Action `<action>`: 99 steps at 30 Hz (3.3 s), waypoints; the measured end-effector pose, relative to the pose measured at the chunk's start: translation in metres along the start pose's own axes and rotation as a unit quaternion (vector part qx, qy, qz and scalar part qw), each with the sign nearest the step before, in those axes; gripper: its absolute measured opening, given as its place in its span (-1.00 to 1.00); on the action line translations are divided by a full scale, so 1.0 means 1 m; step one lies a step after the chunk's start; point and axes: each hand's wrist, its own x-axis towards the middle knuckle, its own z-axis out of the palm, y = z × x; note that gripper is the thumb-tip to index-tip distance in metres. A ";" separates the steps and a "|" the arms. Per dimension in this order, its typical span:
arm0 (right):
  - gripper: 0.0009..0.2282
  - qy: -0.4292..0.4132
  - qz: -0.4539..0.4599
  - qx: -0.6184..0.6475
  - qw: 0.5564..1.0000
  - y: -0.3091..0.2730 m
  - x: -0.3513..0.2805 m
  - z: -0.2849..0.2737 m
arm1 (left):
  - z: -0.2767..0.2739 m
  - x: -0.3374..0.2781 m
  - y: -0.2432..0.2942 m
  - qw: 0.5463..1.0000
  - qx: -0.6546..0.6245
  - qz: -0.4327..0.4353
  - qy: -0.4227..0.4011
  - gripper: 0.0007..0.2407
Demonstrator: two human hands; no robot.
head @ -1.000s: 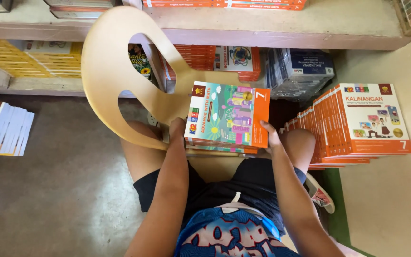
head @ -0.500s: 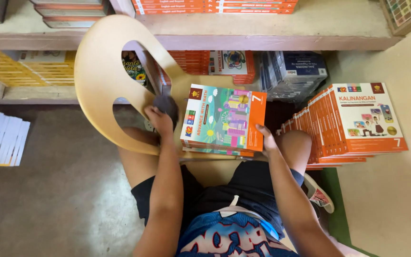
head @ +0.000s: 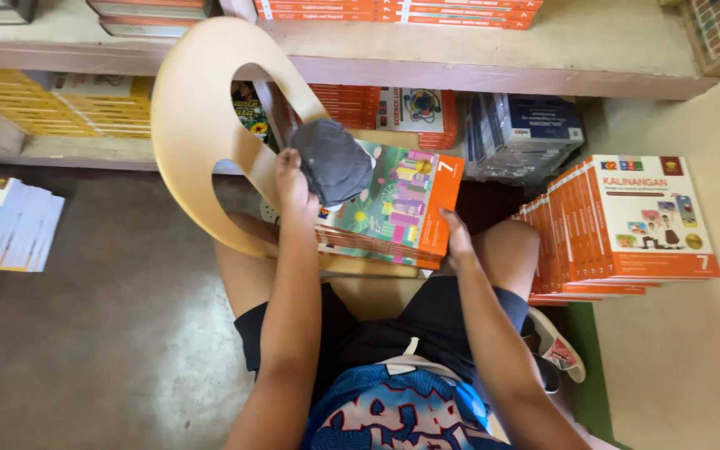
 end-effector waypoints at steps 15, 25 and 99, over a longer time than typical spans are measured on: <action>-0.24 0.053 -0.072 -0.324 0.942 -0.034 -0.018 -0.009 | 0.020 -0.026 0.003 0.974 0.198 0.001 -0.111 -0.80; -0.32 0.046 -0.110 -0.345 0.931 -0.030 0.009 -0.024 | -0.037 0.006 -0.048 0.744 0.590 0.300 -0.090 -0.75; -0.39 0.105 -0.261 -0.712 0.644 -0.018 -0.006 0.057 | 0.007 -0.071 -0.008 0.480 0.830 0.062 -0.278 -0.27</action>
